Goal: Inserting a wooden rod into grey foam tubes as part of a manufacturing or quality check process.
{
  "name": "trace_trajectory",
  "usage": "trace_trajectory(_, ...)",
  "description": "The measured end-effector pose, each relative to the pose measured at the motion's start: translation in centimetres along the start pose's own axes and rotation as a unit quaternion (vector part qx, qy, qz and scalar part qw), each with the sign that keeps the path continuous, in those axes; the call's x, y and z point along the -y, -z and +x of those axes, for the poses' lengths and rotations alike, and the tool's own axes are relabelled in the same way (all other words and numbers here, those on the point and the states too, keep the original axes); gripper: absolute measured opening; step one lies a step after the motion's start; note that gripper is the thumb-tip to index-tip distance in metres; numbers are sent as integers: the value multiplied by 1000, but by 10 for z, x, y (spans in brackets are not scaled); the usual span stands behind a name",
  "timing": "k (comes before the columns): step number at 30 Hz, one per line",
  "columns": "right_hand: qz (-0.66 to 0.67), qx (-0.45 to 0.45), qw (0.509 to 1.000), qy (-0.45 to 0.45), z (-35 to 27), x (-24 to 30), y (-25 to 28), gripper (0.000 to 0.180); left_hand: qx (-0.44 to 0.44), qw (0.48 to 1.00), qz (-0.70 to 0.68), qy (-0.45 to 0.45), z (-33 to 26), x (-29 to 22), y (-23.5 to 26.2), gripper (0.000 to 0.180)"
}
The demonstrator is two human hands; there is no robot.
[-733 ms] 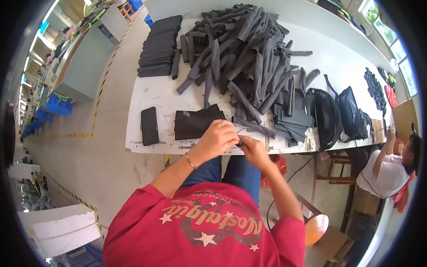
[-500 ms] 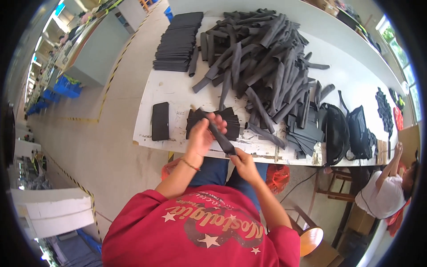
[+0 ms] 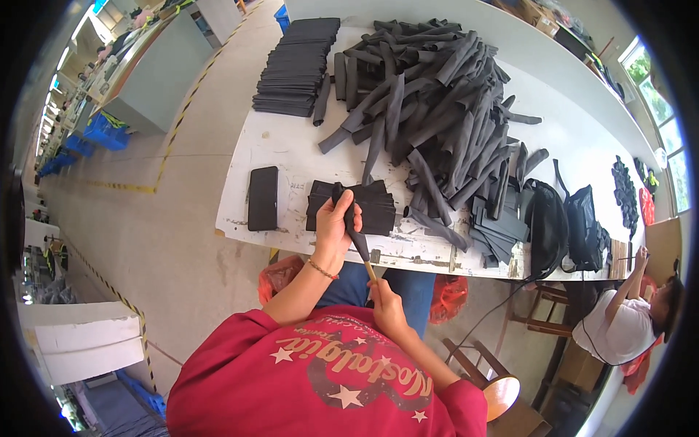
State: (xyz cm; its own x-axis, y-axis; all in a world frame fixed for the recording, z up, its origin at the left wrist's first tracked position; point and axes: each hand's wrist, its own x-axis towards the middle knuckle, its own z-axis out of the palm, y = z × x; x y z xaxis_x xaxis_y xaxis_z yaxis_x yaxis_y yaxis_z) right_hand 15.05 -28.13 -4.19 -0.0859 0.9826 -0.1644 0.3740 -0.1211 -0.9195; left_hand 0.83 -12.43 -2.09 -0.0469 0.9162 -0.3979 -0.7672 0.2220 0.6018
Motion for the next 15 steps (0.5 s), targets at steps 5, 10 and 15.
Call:
trace_trajectory(5,44,43,997,-49,-21,-16,8,13,14,991,69,-112,8,-12,-23,24)
trace_trajectory(10,34,42,999,-8,-21,-1,12,16,47,992,99,-64,25,-43,-9,34)
trace_trajectory(15,24,14,999,-26,-19,12,32,17,-37,979,-102,-175,36,-39,-9,41)
